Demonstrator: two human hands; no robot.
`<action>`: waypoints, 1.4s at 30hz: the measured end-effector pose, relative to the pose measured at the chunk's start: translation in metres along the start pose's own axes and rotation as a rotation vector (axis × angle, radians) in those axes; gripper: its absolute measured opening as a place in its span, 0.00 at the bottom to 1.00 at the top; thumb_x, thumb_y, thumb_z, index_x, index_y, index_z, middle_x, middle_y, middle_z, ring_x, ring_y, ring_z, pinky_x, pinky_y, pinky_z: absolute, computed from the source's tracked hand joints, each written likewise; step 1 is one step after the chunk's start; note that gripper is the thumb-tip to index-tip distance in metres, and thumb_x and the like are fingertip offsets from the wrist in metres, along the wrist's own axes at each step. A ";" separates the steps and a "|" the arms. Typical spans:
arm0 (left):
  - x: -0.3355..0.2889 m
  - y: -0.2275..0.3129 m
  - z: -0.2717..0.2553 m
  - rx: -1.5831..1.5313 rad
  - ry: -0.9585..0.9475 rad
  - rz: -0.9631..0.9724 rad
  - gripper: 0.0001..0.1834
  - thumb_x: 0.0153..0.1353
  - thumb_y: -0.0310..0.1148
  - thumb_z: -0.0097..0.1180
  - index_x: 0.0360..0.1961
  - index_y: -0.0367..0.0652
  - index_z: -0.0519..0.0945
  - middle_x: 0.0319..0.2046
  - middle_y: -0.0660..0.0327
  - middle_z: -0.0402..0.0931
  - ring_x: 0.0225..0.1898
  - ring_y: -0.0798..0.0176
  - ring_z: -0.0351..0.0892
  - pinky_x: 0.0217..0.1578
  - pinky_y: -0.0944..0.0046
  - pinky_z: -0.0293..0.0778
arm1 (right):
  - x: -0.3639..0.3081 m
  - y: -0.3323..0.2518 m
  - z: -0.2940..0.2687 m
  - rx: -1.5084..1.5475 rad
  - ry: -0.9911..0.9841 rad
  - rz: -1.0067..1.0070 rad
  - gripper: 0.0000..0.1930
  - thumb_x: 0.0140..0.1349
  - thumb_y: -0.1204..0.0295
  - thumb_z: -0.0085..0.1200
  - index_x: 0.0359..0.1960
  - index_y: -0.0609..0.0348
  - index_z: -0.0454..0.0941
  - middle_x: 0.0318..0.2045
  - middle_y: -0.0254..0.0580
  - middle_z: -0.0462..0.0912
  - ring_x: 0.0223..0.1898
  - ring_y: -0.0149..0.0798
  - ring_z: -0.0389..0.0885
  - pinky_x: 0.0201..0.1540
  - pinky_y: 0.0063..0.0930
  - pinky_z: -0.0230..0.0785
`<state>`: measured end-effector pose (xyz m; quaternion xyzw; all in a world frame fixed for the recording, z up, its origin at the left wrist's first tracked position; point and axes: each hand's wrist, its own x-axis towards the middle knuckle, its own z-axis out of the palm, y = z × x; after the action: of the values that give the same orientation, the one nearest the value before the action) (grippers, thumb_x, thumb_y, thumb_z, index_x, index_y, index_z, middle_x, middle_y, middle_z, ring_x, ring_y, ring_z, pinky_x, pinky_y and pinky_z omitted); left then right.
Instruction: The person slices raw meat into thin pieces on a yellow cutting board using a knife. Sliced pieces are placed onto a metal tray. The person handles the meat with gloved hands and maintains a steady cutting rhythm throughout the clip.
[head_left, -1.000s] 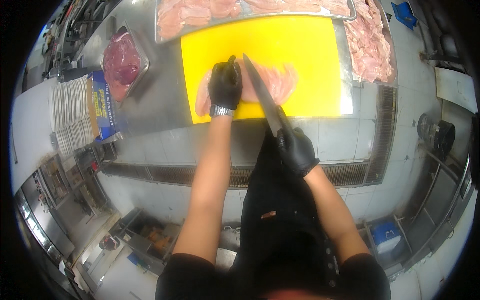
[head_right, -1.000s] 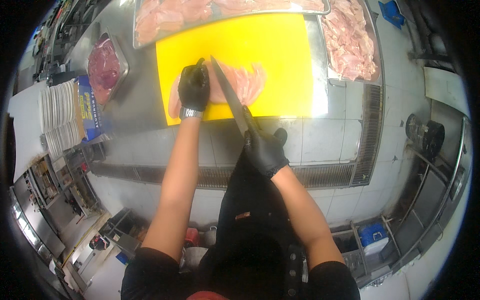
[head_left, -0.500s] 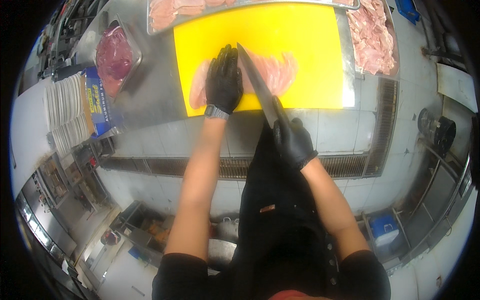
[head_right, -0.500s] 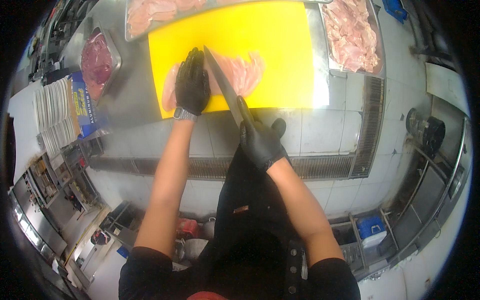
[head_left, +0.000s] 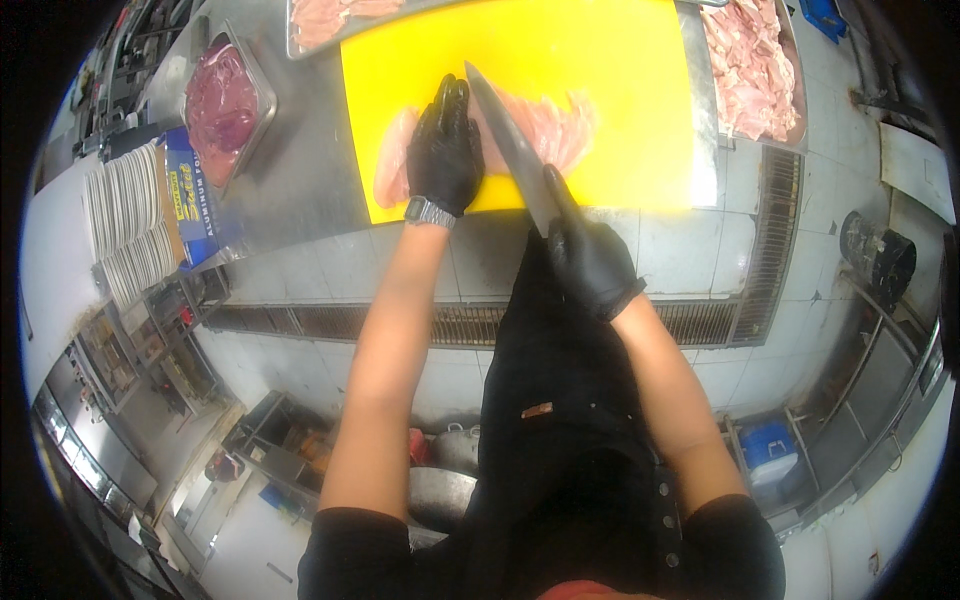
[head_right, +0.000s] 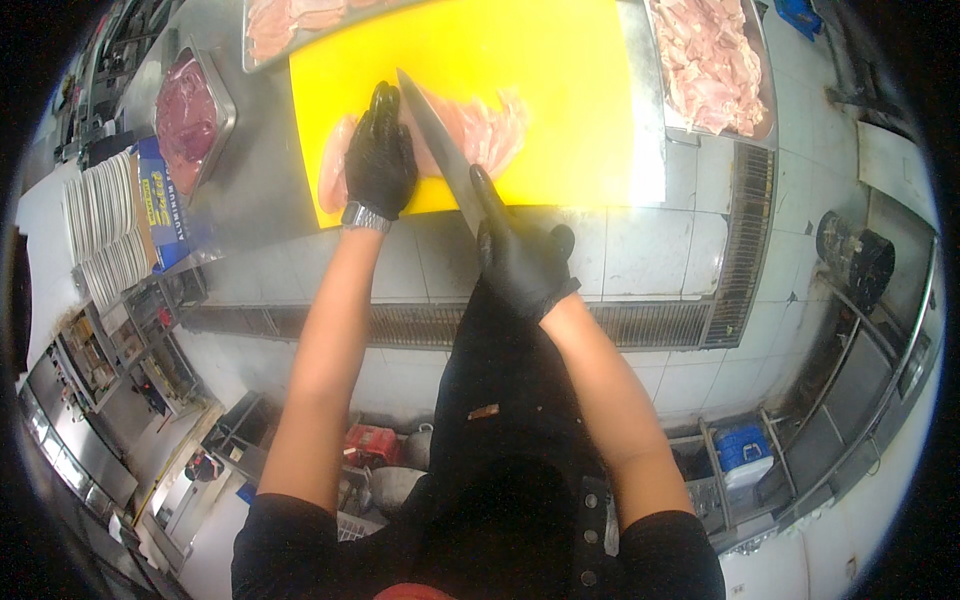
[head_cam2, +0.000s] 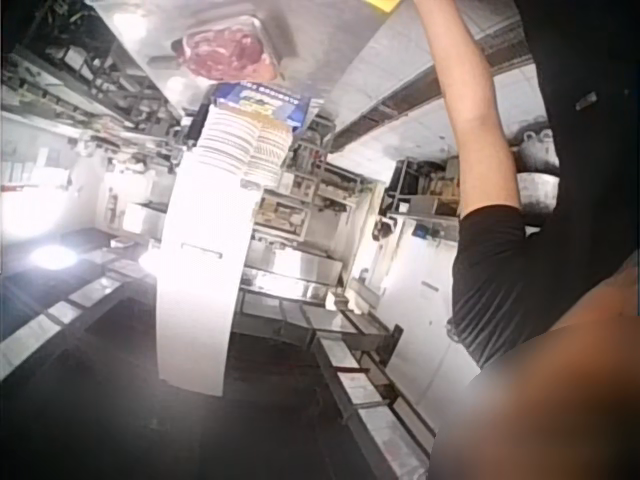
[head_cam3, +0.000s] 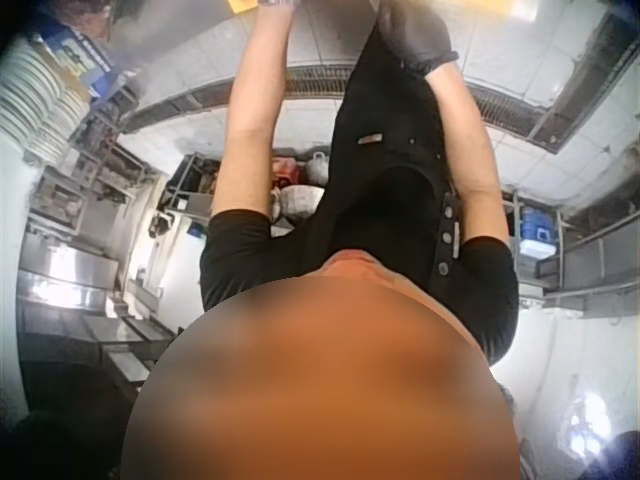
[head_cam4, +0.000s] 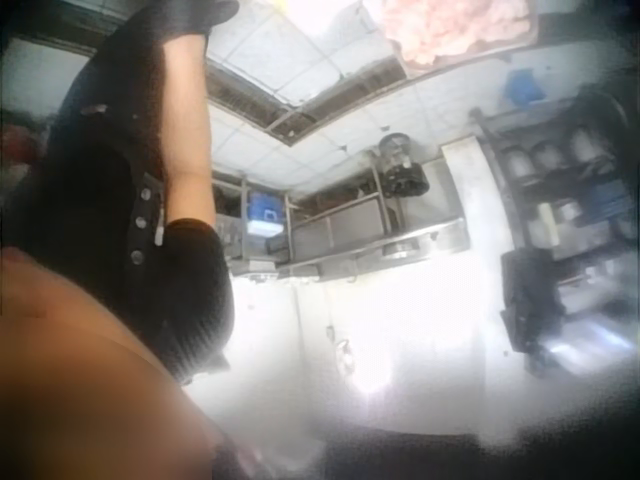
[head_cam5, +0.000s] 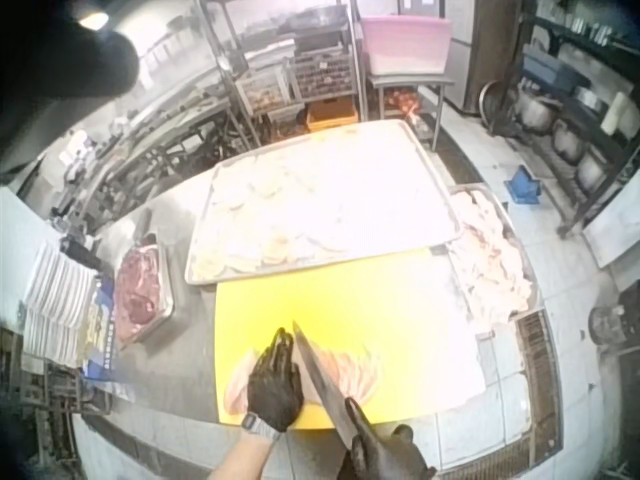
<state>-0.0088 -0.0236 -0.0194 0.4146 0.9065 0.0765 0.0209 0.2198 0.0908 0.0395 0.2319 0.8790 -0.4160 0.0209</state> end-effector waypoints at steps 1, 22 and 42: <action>-0.001 0.000 0.000 -0.020 0.050 0.015 0.27 0.78 0.35 0.48 0.75 0.38 0.70 0.75 0.49 0.68 0.76 0.50 0.67 0.78 0.56 0.57 | 0.002 0.002 0.000 0.001 0.026 -0.030 0.37 0.71 0.72 0.53 0.82 0.44 0.60 0.24 0.52 0.84 0.24 0.52 0.84 0.29 0.45 0.73; 0.002 0.003 0.000 -0.056 0.158 0.050 0.25 0.76 0.35 0.49 0.70 0.38 0.76 0.70 0.46 0.75 0.69 0.44 0.76 0.73 0.50 0.66 | -0.007 -0.003 0.010 0.008 -0.031 0.054 0.37 0.72 0.73 0.51 0.82 0.50 0.56 0.25 0.61 0.84 0.27 0.60 0.85 0.36 0.53 0.78; -0.002 0.015 -0.004 -0.045 0.274 0.062 0.27 0.75 0.31 0.48 0.73 0.38 0.73 0.73 0.46 0.71 0.73 0.42 0.70 0.76 0.47 0.60 | -0.029 0.021 0.035 0.266 0.000 0.039 0.36 0.72 0.69 0.54 0.81 0.47 0.58 0.27 0.59 0.85 0.27 0.63 0.85 0.35 0.59 0.77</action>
<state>0.0034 -0.0164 -0.0136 0.4275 0.8857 0.1536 -0.0961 0.2491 0.0655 0.0080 0.2495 0.8114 -0.5286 -0.0022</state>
